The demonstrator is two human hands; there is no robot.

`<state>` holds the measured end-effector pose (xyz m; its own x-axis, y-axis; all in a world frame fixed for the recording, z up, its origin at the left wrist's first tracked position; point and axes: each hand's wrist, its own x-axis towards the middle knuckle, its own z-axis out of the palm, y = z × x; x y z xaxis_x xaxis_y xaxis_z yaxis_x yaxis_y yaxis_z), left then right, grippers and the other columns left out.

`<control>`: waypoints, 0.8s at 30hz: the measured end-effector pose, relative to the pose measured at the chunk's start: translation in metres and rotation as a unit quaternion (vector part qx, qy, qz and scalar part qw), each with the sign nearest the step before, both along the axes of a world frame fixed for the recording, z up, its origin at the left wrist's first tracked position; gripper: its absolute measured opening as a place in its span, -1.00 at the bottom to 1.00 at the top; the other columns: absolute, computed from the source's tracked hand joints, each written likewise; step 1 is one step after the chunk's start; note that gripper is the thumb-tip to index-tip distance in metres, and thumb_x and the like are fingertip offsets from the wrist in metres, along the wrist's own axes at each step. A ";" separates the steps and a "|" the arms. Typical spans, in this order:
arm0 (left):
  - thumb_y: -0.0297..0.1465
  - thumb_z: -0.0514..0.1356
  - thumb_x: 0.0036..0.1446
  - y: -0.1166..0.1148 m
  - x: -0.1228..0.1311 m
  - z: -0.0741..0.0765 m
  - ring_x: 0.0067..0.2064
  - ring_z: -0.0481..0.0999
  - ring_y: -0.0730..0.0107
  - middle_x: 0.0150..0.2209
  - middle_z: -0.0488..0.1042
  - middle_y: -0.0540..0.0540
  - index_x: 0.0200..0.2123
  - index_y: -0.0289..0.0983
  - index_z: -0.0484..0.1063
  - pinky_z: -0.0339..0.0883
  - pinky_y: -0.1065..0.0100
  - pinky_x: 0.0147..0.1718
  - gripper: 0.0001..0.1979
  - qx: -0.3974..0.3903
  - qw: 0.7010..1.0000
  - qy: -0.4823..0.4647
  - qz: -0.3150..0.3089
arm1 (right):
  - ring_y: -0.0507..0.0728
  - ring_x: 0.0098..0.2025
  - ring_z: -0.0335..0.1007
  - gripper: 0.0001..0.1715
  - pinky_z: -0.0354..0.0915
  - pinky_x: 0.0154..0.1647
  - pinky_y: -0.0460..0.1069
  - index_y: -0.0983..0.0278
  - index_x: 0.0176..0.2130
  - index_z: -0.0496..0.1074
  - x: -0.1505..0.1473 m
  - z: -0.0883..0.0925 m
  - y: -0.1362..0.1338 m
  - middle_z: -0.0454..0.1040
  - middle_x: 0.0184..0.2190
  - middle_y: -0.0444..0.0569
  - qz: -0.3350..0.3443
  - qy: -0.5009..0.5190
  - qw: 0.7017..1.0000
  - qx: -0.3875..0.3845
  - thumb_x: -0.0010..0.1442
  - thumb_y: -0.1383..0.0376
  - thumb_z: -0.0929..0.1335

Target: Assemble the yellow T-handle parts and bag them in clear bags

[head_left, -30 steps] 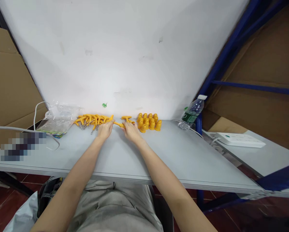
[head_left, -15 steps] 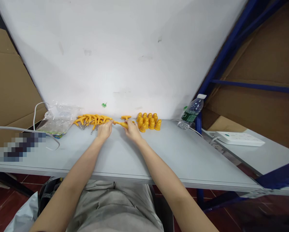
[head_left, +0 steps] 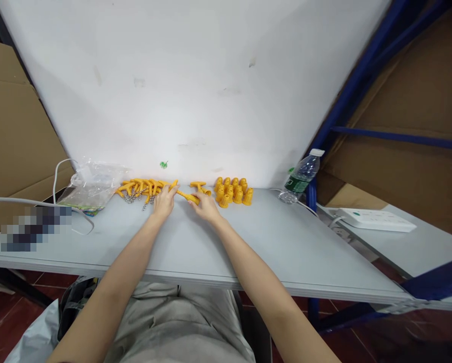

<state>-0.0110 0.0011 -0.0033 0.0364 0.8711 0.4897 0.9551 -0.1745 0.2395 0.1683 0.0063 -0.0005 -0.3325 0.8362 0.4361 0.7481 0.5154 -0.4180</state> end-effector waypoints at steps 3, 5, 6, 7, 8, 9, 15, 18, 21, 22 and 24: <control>-0.43 -0.10 0.32 0.000 0.002 0.000 -0.07 0.49 0.21 0.07 0.36 -0.19 0.21 -0.08 0.33 0.38 0.28 -0.12 -0.53 -0.008 1.000 -0.004 -0.004 | 0.27 -0.02 0.39 -0.76 0.13 0.00 0.12 0.30 -0.10 0.41 -0.002 0.002 -0.003 0.52 -0.08 0.16 -0.028 -0.065 0.997 0.034 0.23 0.32 0.28; -0.41 -0.10 0.32 -0.001 0.004 0.002 -0.10 0.49 0.21 0.06 0.37 -0.19 0.21 -0.08 0.33 0.38 0.27 -0.14 -0.54 -0.015 1.000 -0.004 -0.003 | 0.27 -0.02 0.37 -0.77 0.11 0.00 0.12 0.29 -0.11 0.38 -0.003 0.004 -0.004 0.51 -0.07 0.17 -0.043 -0.089 0.994 0.055 0.22 0.39 0.25; -0.39 -0.09 0.33 -0.002 0.004 0.003 -0.12 0.50 0.21 0.06 0.38 -0.19 0.20 -0.09 0.33 0.38 0.27 -0.15 -0.55 -0.018 1.000 -0.004 -0.001 | 0.26 -0.01 0.36 -0.75 0.10 0.00 0.11 0.29 -0.11 0.37 -0.003 0.004 -0.004 0.51 -0.07 0.17 -0.047 -0.097 0.992 0.060 0.21 0.42 0.23; -0.38 -0.08 0.33 -0.003 0.005 0.004 -0.13 0.50 0.21 0.06 0.38 -0.19 0.20 -0.09 0.34 0.38 0.27 -0.17 -0.56 -0.020 1.000 -0.004 0.001 | 0.26 -0.01 0.36 -0.73 0.10 -0.01 0.10 0.29 -0.10 0.36 -0.003 0.005 -0.004 0.51 -0.06 0.17 -0.049 -0.102 0.992 0.060 0.21 0.44 0.22; -0.36 -0.07 0.33 -0.004 0.005 0.005 -0.13 0.50 0.21 0.06 0.38 -0.18 0.20 -0.09 0.34 0.38 0.27 -0.18 -0.56 -0.021 1.000 -0.005 0.003 | 0.26 -0.01 0.36 -0.72 0.11 -0.01 0.09 0.30 -0.08 0.35 -0.003 0.005 -0.005 0.50 -0.05 0.17 -0.047 -0.104 0.992 0.056 0.22 0.44 0.21; -0.35 -0.06 0.32 -0.005 0.004 0.006 -0.13 0.50 0.21 0.06 0.38 -0.18 0.20 -0.09 0.34 0.38 0.28 -0.18 -0.57 -0.022 1.000 -0.007 0.005 | 0.26 -0.01 0.36 -0.72 0.11 -0.02 0.09 0.30 -0.06 0.34 -0.003 0.005 -0.005 0.50 -0.04 0.18 -0.042 -0.105 0.992 0.050 0.23 0.41 0.22; -0.37 -0.06 0.33 -0.006 0.000 0.008 -0.13 0.50 0.22 0.04 0.38 -0.18 0.18 -0.07 0.36 0.37 0.29 -0.20 -0.58 -0.029 0.999 -0.011 0.017 | 0.26 0.07 0.34 -0.65 0.12 0.02 0.09 0.34 0.07 0.31 -0.005 0.004 -0.008 0.47 0.02 0.21 -0.004 -0.108 0.994 0.010 0.37 0.26 0.18; -0.38 -0.05 0.33 -0.005 0.000 0.008 -0.12 0.51 0.23 0.08 0.37 -0.17 0.18 -0.06 0.36 0.37 0.27 -0.17 -0.58 -0.031 0.999 -0.011 0.025 | 0.26 0.06 0.34 -0.66 0.10 0.02 0.10 0.34 0.04 0.34 -0.006 0.005 -0.010 0.48 0.00 0.19 -0.017 -0.121 0.993 0.003 0.35 0.27 0.19; -0.45 -0.06 0.31 -0.002 -0.001 0.006 -0.08 0.51 0.21 0.15 0.33 -0.17 0.17 -0.07 0.37 0.37 0.23 -0.11 -0.56 -0.025 0.998 -0.024 0.043 | 0.28 0.07 0.32 -0.70 0.08 0.03 0.12 0.32 0.01 0.36 -0.004 0.006 -0.010 0.46 0.01 0.19 -0.031 -0.127 0.991 0.019 0.29 0.31 0.25; -0.48 -0.06 0.30 -0.001 -0.003 0.005 -0.06 0.50 0.19 0.17 0.32 -0.17 0.16 -0.08 0.38 0.38 0.22 -0.09 -0.55 -0.021 0.998 -0.033 0.050 | 0.28 0.07 0.31 -0.70 0.07 0.03 0.12 0.31 0.00 0.37 -0.003 0.006 -0.009 0.46 0.02 0.18 -0.036 -0.125 0.991 0.023 0.28 0.33 0.26; -0.53 -0.06 0.27 0.003 -0.009 0.002 -0.02 0.50 0.16 0.21 0.29 -0.18 0.15 -0.10 0.39 0.39 0.19 -0.06 -0.53 -0.014 0.996 -0.054 0.068 | 0.28 0.08 0.30 -0.71 0.06 0.05 0.13 0.29 -0.01 0.37 -0.001 0.005 -0.007 0.46 0.02 0.18 -0.049 -0.111 0.992 0.031 0.26 0.36 0.27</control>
